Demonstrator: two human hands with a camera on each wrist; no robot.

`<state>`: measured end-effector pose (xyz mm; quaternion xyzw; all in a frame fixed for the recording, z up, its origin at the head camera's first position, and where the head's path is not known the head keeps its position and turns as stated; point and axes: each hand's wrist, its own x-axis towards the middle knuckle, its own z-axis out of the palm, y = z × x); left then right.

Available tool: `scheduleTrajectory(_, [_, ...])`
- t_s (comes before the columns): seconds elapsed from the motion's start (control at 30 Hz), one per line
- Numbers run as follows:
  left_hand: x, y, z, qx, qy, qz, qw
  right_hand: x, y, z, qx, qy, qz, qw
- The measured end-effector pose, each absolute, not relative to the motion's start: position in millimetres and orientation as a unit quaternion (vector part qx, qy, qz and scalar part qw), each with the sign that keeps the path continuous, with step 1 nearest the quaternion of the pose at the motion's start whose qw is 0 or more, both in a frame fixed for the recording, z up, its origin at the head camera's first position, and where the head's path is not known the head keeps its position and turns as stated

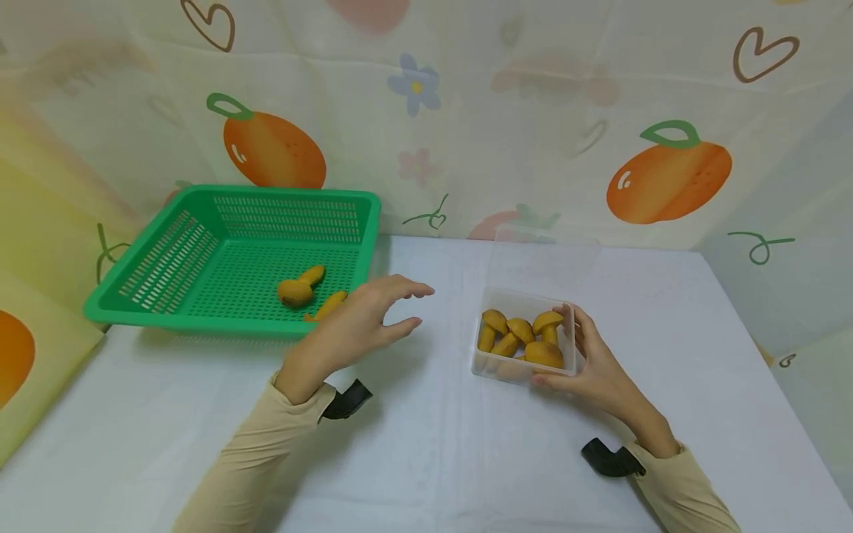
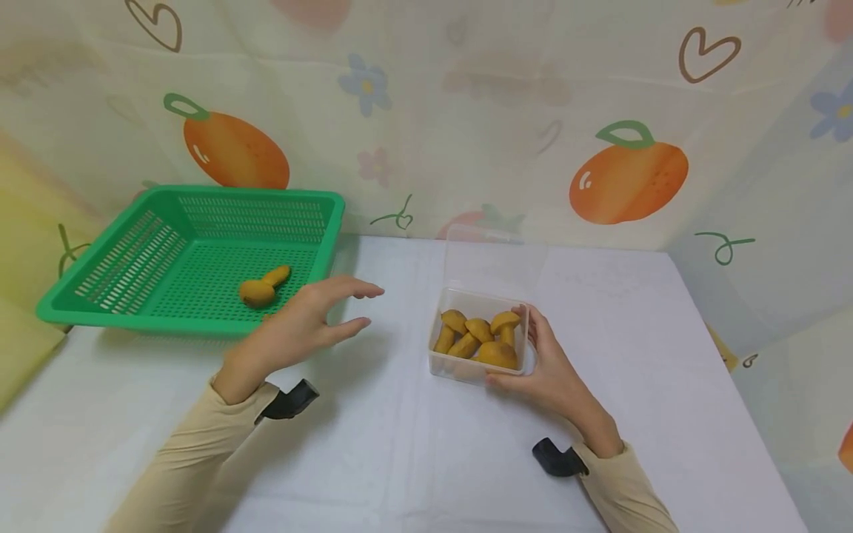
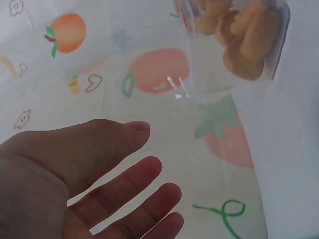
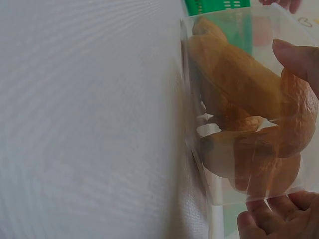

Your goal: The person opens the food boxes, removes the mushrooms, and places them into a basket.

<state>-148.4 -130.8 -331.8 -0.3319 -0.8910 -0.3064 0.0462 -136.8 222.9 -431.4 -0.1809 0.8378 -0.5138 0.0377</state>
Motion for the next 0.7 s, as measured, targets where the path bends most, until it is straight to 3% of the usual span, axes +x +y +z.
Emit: scheduleTrajectory(0.7, [-158, -72, -340, -0.362, -0.888, -0.278, -0.059, -134, 224, -427, -0.177, 0.842, -0.508, 0.043])
